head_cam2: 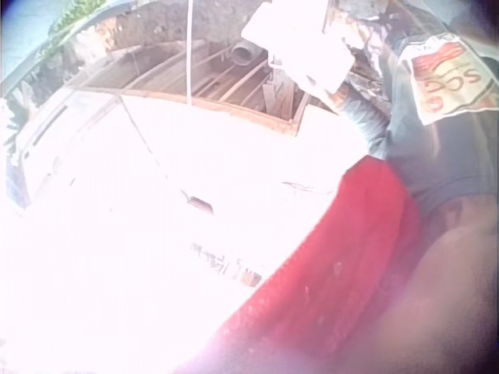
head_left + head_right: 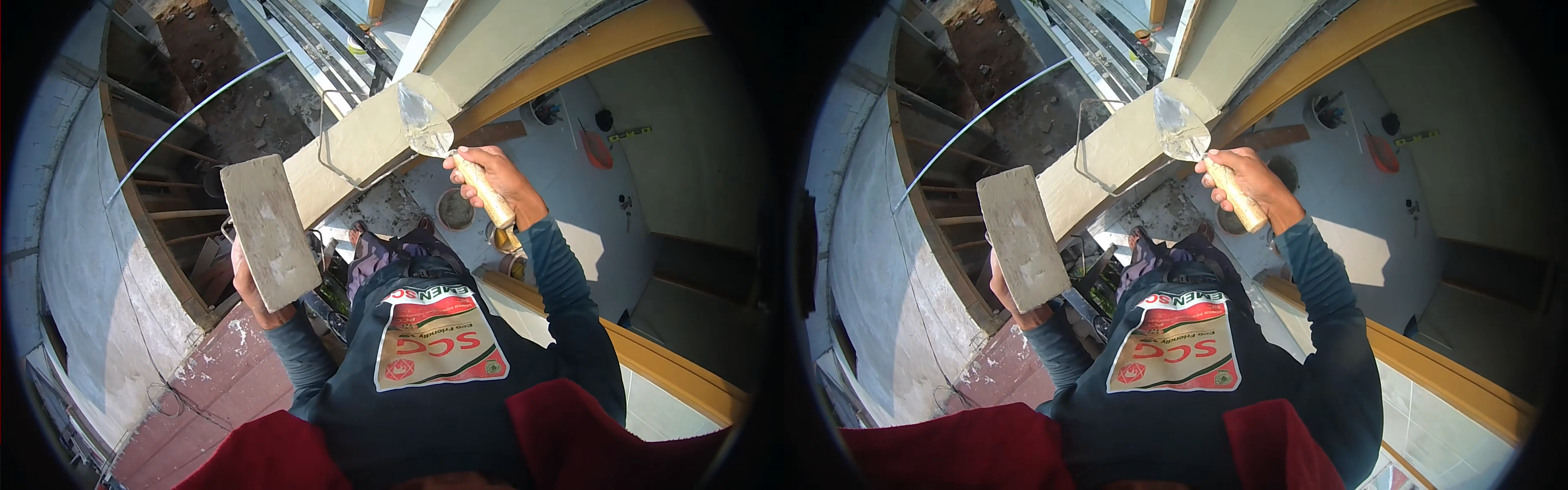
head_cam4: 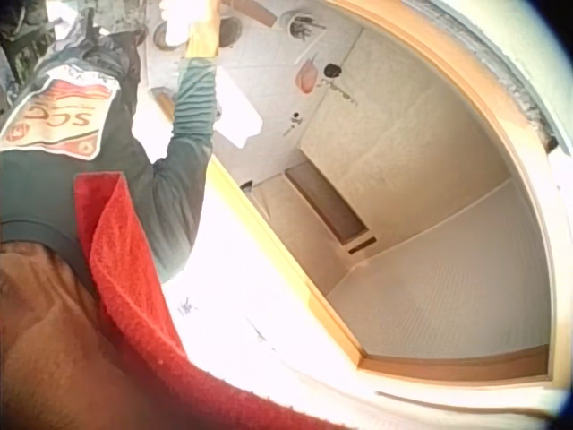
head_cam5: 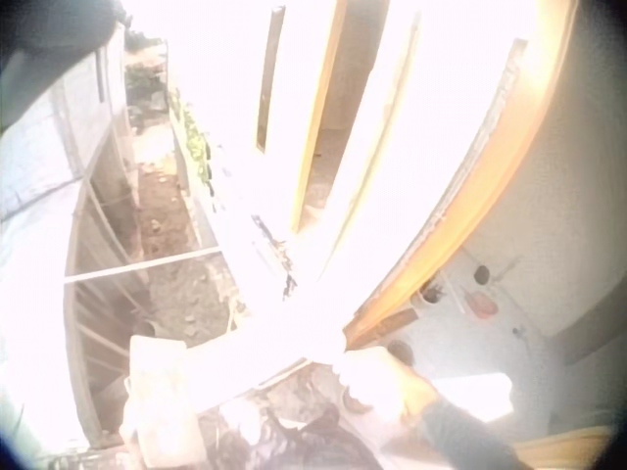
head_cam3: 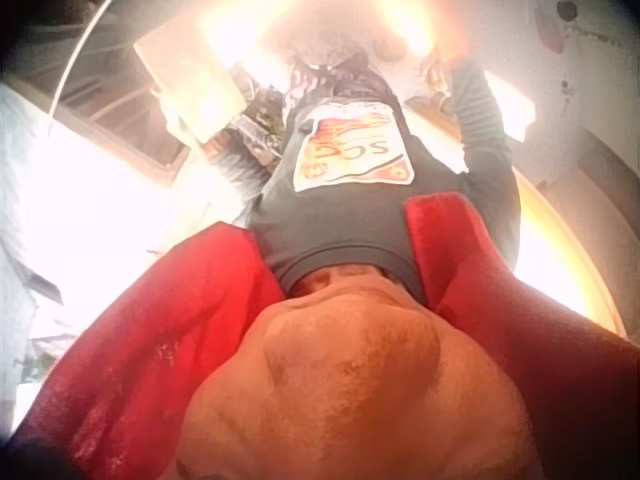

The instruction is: The person applies plaster to the corner of a wall using a trowel while holding a board, and later smooths the edges of the wall with a sanding block.

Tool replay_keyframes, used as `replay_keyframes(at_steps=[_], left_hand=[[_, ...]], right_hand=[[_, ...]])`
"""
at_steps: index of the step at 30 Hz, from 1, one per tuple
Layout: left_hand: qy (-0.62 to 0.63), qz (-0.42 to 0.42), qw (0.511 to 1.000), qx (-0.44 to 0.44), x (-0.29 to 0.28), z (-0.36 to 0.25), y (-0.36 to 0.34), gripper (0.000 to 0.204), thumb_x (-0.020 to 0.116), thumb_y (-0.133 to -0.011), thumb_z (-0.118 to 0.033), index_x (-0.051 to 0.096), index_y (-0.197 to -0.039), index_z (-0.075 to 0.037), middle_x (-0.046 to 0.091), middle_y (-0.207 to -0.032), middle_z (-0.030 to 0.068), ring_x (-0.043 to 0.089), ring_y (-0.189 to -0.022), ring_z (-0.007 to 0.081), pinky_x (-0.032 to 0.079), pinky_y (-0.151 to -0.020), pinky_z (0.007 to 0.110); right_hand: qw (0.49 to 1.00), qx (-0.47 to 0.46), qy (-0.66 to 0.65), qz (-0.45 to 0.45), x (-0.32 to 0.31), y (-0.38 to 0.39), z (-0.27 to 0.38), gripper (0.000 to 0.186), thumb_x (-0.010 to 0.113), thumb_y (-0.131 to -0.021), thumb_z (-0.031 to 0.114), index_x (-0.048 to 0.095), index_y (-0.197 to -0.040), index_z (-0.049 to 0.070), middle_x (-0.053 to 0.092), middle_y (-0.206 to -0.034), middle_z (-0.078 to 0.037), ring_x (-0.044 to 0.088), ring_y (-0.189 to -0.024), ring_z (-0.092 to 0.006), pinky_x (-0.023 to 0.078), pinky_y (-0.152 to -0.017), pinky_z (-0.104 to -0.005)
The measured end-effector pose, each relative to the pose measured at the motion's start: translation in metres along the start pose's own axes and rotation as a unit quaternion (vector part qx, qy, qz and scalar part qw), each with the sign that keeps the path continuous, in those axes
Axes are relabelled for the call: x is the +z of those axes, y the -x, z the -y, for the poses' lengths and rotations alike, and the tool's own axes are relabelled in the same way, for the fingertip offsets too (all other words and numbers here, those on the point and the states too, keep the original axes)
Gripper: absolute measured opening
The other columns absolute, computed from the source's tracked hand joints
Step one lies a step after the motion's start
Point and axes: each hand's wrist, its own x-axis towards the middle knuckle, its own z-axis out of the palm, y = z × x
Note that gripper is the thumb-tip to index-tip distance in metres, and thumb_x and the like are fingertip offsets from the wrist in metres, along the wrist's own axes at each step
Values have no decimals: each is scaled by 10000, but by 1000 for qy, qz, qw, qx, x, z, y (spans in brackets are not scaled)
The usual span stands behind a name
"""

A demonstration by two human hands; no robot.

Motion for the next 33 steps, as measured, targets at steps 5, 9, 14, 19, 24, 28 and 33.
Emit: replay_keyframes(at_steps=[5,9,14,19,24,28,33], left_hand=[[32,-3,999,-4,7,3,-1,526,467,-926,-248,476,-1349,64,639,-1192,185,690,-990,250,573,-841,362],[29,5,999,-14,15,-3,2,540,460,-920,-274,482,-1341,63,642,-1183,187,692,-981,252,572,-838,358],[58,39,997,-22,-2,3,1,531,429,-954,-277,450,-1393,21,605,-1280,188,666,-1075,305,563,-907,432],[36,109,993,-4,4,3,-1,539,439,-953,-308,459,-1378,24,611,-1266,181,667,-1070,291,562,-904,415],[70,108,992,0,8,-2,7,523,415,-975,-291,456,-1388,27,603,-1281,188,664,-1086,277,558,-915,397],[17,39,999,-31,25,-22,14,649,521,-843,-349,495,-1330,78,641,-1199,179,678,-1009,227,545,-878,327],[22,117,990,74,-5,-12,13,552,369,-985,-303,429,-1386,72,589,-1289,202,668,-1072,271,568,-909,387]], right_hand=[[997,46,42,41,17,15,-7,371,526,-1014,298,609,-1061,-61,554,-766,-54,513,-474,-77,437,-370,-207],[999,-35,-4,-5,-2,17,8,381,499,-1029,274,598,-1074,-91,552,-765,-67,513,-477,-79,452,-352,-215],[997,19,-56,48,-25,-6,23,398,513,-1021,311,579,-1106,-72,544,-791,-56,513,-539,-84,448,-379,-216],[981,135,-67,122,15,1,26,403,510,-1022,315,578,-1132,-66,534,-796,-50,505,-518,-74,443,-374,-211],[963,-46,266,-23,34,28,37,346,550,-1006,305,619,-1046,-32,566,-765,-24,535,-519,-65,430,-392,-218],[664,-303,666,-155,32,34,63,212,645,-909,188,652,-1000,-4,669,-835,-154,662,-633,-259,529,-548,-346],[255,-279,906,-191,93,26,117,80,675,-788,80,666,-836,17,676,-835,-182,700,-783,-302,548,-632,-414]])
